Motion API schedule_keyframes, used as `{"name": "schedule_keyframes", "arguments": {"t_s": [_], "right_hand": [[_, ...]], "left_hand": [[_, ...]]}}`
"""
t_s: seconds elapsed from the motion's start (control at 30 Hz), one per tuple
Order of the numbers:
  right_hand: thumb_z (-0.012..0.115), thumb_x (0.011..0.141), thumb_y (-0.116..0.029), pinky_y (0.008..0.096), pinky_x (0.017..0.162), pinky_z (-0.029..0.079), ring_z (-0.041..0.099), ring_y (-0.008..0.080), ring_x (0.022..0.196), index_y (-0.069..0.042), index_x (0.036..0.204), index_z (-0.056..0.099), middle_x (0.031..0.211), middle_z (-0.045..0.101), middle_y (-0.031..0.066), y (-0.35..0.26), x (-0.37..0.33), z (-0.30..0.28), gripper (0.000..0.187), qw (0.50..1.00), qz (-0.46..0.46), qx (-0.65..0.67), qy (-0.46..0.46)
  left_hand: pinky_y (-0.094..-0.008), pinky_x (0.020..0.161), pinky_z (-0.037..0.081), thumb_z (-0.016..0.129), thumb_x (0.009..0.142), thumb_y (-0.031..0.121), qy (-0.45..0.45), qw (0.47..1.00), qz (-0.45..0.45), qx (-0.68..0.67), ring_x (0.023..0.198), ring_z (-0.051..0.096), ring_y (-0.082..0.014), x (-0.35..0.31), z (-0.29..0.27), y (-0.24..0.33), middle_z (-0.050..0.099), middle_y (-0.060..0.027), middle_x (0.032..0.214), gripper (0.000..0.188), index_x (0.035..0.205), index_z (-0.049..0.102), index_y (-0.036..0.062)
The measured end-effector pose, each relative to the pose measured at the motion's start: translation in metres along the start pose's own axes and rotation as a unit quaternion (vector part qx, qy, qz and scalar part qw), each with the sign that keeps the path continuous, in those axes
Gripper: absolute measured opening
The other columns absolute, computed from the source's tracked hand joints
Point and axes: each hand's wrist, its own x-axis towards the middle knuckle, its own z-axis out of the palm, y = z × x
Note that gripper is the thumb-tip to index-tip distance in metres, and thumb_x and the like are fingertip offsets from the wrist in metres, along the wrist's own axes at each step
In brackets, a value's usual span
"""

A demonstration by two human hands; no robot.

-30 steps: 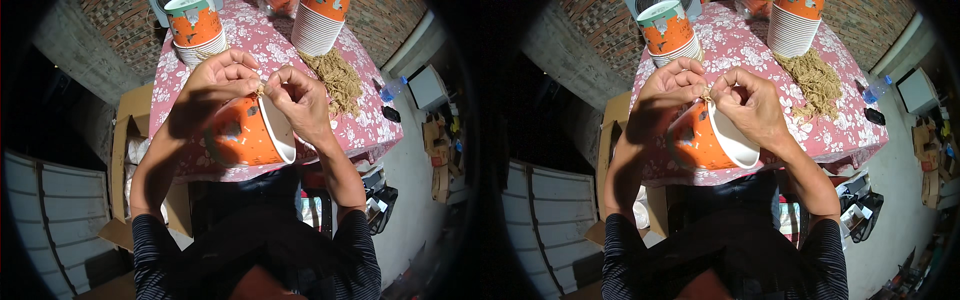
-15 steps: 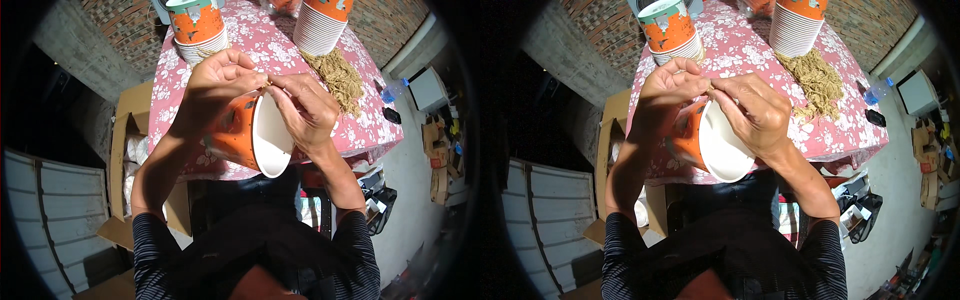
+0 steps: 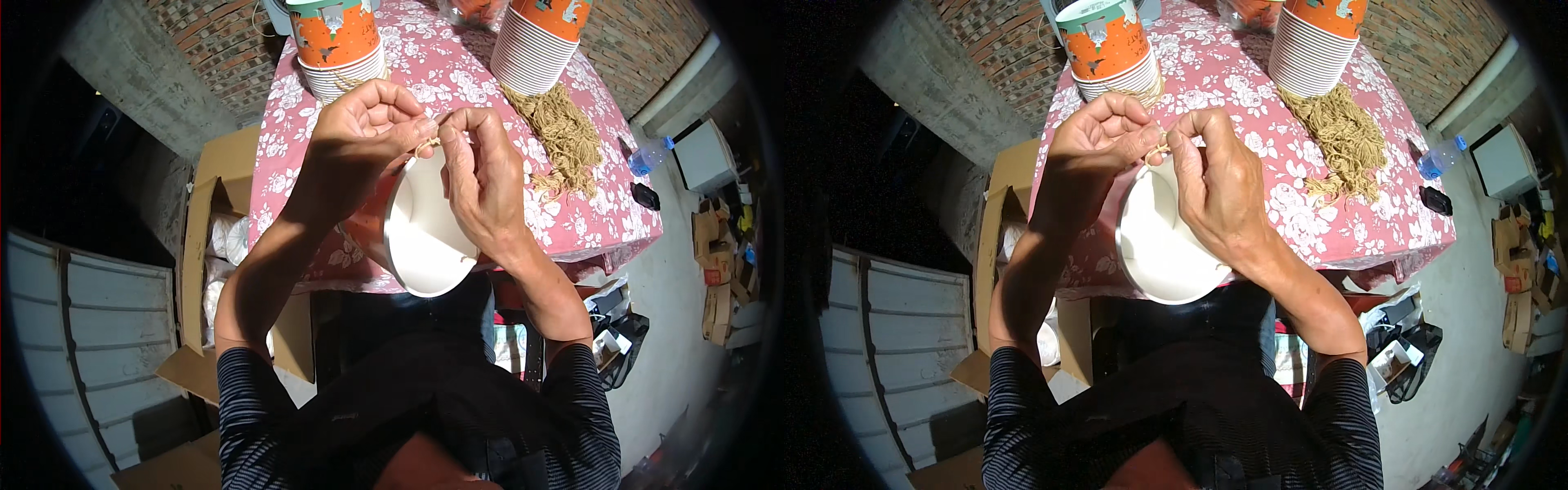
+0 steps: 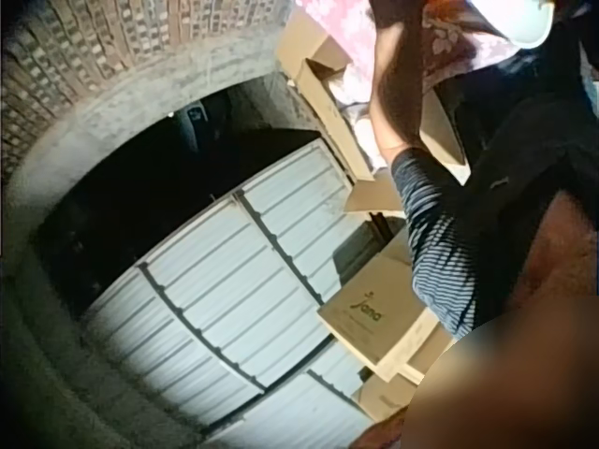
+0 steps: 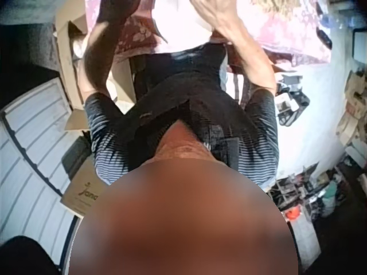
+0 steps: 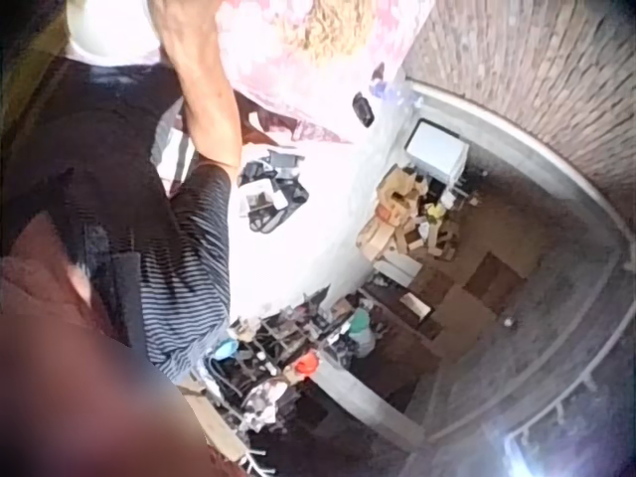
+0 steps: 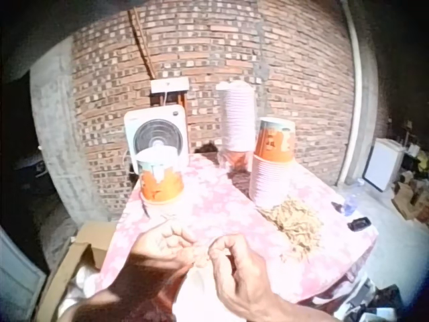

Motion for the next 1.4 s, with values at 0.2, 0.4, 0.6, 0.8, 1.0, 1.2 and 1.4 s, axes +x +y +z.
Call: {"name": "schedule_keyframes", "arguments": {"t_s": [0.2,0.4,0.6,0.8,1.0,1.2,1.4], "right_hand": [[0.057,0.103,0.0,0.0384,0.053,0.049,0.068,0.0279,0.061,0.0,0.102,0.048,0.075,0.063,0.0142,-0.012,0.004,0.006,0.009,0.996,-0.057,-0.065,0.008],[0.057,0.103,0.0,0.038,0.052,0.047,0.065,0.027,0.058,-0.001,0.101,0.049,0.072,0.06,0.0132,-0.02,0.004,0.009,0.009,0.999,0.031,-0.013,-0.02],[0.058,0.102,0.001,0.0364,0.054,0.047,0.064,0.0237,0.06,-0.001,0.099,0.051,0.074,0.059,0.0119,-0.015,0.012,0.017,0.007,0.997,-0.071,-0.025,0.0],[0.059,0.1,0.003,0.0342,0.056,0.048,0.064,0.0211,0.063,0.0,0.099,0.052,0.076,0.059,0.0106,-0.019,0.016,0.021,0.007,0.995,-0.094,-0.013,-0.007],[0.055,0.103,0.002,0.0308,0.06,0.049,0.063,0.0129,0.068,0.002,0.098,0.051,0.083,0.063,0.0088,-0.024,0.018,0.02,0.006,0.99,-0.06,0.12,-0.04],[0.057,0.106,-0.007,0.0203,0.06,0.039,0.048,0.004,0.067,-0.002,0.101,0.057,0.08,0.055,-0.0025,-0.02,0.02,0.004,0.007,0.957,0.138,0.237,-0.099],[0.059,0.106,-0.014,0.0203,0.054,0.036,0.045,0.0022,0.063,-0.005,0.102,0.059,0.077,0.053,-0.0053,-0.021,0.023,-0.005,0.01,0.933,0.19,0.275,-0.132]], "left_hand": [[-0.0238,0.08,0.056,0.072,0.093,0.007,0.005,1.0,-0.002,0.002,0.087,0.069,-0.0125,-0.001,-0.005,-0.001,0.069,-0.0091,0.098,0.025,0.112,0.059,-0.0035],[-0.0259,0.082,0.056,0.069,0.094,0.01,0.001,1.0,0.0,-0.019,0.087,0.069,-0.0121,-0.005,-0.007,0.002,0.07,-0.0099,0.098,0.026,0.114,0.058,-0.0039],[-0.0262,0.084,0.056,0.069,0.093,0.008,0.0,0.999,0.01,-0.042,0.086,0.069,-0.0121,-0.01,-0.016,0.005,0.07,-0.0092,0.095,0.025,0.113,0.058,-0.0039],[-0.0247,0.082,0.054,0.068,0.093,0.007,0.018,0.999,0.014,-0.024,0.084,0.067,-0.0108,-0.016,-0.016,0.014,0.068,-0.0074,0.093,0.023,0.111,0.059,-0.003],[-0.0238,0.077,0.051,0.066,0.095,0.009,-0.022,0.999,0.007,-0.026,0.08,0.063,-0.0099,-0.015,-0.022,0.019,0.065,-0.0057,0.092,0.022,0.112,0.059,-0.0029],[-0.0234,0.074,0.049,0.065,0.097,0.008,-0.04,0.998,-0.026,-0.042,0.08,0.061,-0.0108,-0.015,-0.027,0.019,0.063,-0.0066,0.091,0.023,0.115,0.056,-0.0024],[-0.0251,0.076,0.051,0.065,0.096,0.009,-0.052,0.998,-0.014,-0.038,0.083,0.062,-0.012,-0.016,-0.032,0.013,0.064,-0.0077,0.092,0.027,0.116,0.058,-0.006]]}}
